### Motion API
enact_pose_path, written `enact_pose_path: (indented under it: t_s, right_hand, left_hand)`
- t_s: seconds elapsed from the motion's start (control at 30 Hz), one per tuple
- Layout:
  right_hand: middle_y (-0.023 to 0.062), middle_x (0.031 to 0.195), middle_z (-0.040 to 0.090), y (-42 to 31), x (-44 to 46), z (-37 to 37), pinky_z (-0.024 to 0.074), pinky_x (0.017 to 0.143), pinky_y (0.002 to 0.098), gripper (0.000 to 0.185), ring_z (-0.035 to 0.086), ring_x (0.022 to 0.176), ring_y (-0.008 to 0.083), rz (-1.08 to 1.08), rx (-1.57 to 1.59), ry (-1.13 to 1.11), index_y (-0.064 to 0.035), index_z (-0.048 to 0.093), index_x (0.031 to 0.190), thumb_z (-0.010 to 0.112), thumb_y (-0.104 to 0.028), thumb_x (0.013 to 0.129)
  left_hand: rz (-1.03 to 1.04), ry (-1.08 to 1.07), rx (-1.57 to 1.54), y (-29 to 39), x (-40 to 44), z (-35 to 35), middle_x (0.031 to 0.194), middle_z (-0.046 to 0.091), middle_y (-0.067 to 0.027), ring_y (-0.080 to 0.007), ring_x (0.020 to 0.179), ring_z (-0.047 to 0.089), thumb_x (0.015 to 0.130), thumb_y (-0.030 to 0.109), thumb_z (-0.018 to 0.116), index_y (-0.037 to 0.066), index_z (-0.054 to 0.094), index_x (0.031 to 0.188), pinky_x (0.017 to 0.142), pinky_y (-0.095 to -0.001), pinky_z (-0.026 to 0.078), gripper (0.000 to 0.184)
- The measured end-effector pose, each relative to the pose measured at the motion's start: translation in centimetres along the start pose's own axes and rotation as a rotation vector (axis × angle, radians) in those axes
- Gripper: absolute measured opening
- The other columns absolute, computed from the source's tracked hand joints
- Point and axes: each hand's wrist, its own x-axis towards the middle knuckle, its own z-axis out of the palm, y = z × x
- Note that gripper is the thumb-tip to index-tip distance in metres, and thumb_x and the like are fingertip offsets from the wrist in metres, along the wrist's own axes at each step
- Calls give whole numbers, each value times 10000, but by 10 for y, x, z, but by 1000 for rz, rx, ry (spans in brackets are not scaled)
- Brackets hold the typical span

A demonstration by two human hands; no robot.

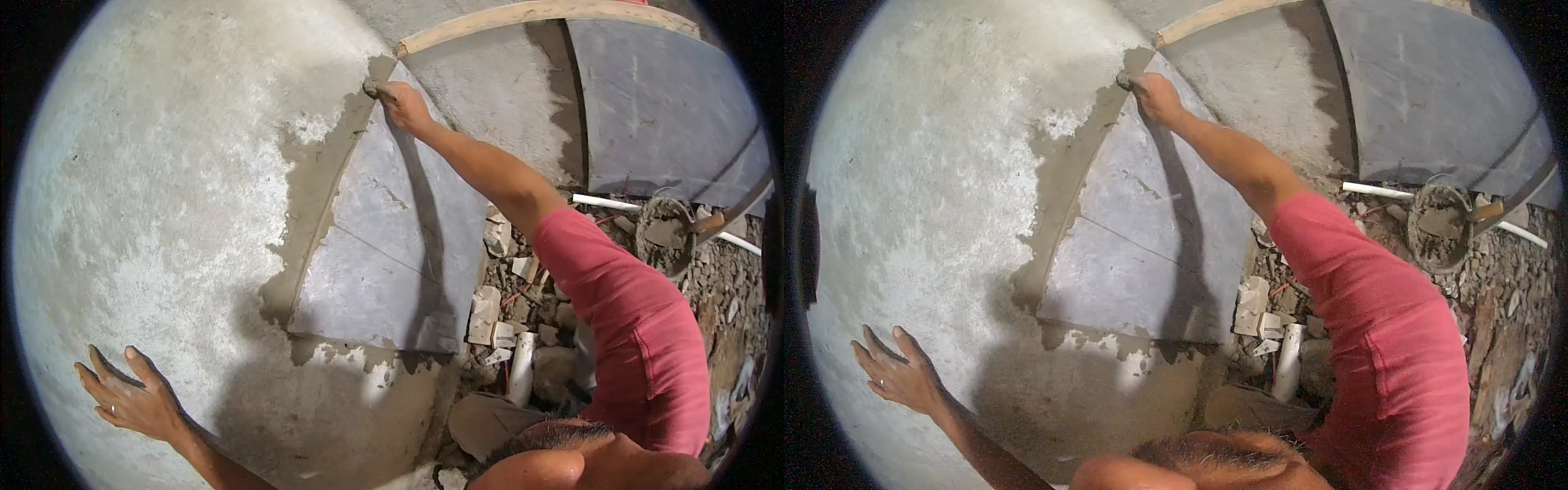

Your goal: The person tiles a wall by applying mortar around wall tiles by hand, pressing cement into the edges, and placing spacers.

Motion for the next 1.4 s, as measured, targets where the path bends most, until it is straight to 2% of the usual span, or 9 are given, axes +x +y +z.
enact_pose_path:
  t_s: [0.07,0.3,0.4,0.63,0.87,1.1,1.2,1.33,1.4]
  right_hand:
    - [122,972,614,20,-7,7,458,793,376,316,566,923,309,-258,-50,87,-98,593,1035,566,-51,724]
    - [123,845,601,38,53,-37,469,741,382,272,573,850,309,-644,-159,-489,-73,583,931,523,38,689]
    - [164,785,589,41,79,-46,462,702,385,248,574,800,328,-611,-308,-670,-64,590,885,506,48,680]
    - [211,890,604,-19,18,-55,443,728,438,231,570,854,367,292,-76,-446,-35,598,941,531,-167,763]
    - [180,944,608,-40,34,-31,461,771,417,236,564,898,348,20,-313,-514,-45,608,950,518,-104,741]
    - [127,1013,564,-22,6,-45,459,805,394,372,518,971,297,-671,-195,-416,-39,560,1030,527,22,665]
    - [159,952,584,1,22,-62,453,797,403,433,540,925,326,-665,-123,-663,-64,552,1096,514,35,676]
    - [114,924,616,22,22,-59,469,743,374,250,577,865,286,-36,97,-340,-121,603,1039,502,-38,825]
    - [119,924,622,30,25,-53,471,752,379,272,589,852,281,-96,-62,-268,-144,596,1059,514,-62,813]
  left_hand:
    - [13,23,16,-3,-3,6,1373,350,-92,-241,1265,334,862,548,348,190,445,1282,1044,-496,177,560]
    - [29,29,15,-4,-2,8,1373,351,-97,-239,1265,336,862,550,346,202,447,1282,1045,-499,170,555]
    - [22,11,7,-3,0,6,1372,354,-100,-239,1265,336,860,550,354,197,450,1280,1044,-501,170,557]
    - [19,16,-5,-2,-2,4,1368,363,-86,-229,1266,334,856,542,383,200,458,1273,1045,-485,175,545]
    - [25,22,-38,-1,0,5,1372,355,-80,-213,1263,338,850,540,398,216,459,1270,1054,-476,169,534]
    - [34,47,-27,-7,-4,14,1368,360,-74,-211,1261,342,851,550,392,226,459,1269,1054,-479,169,534]
    - [22,31,-16,-5,-3,10,1365,365,-76,-212,1257,347,852,556,386,225,460,1268,1051,-482,173,537]
    - [24,26,2,-6,-3,11,1360,370,-80,-219,1249,357,853,561,382,217,461,1268,1045,-483,185,545]
    - [29,31,-7,-5,-3,10,1359,372,-81,-222,1246,360,853,562,380,213,462,1268,1041,-483,192,549]
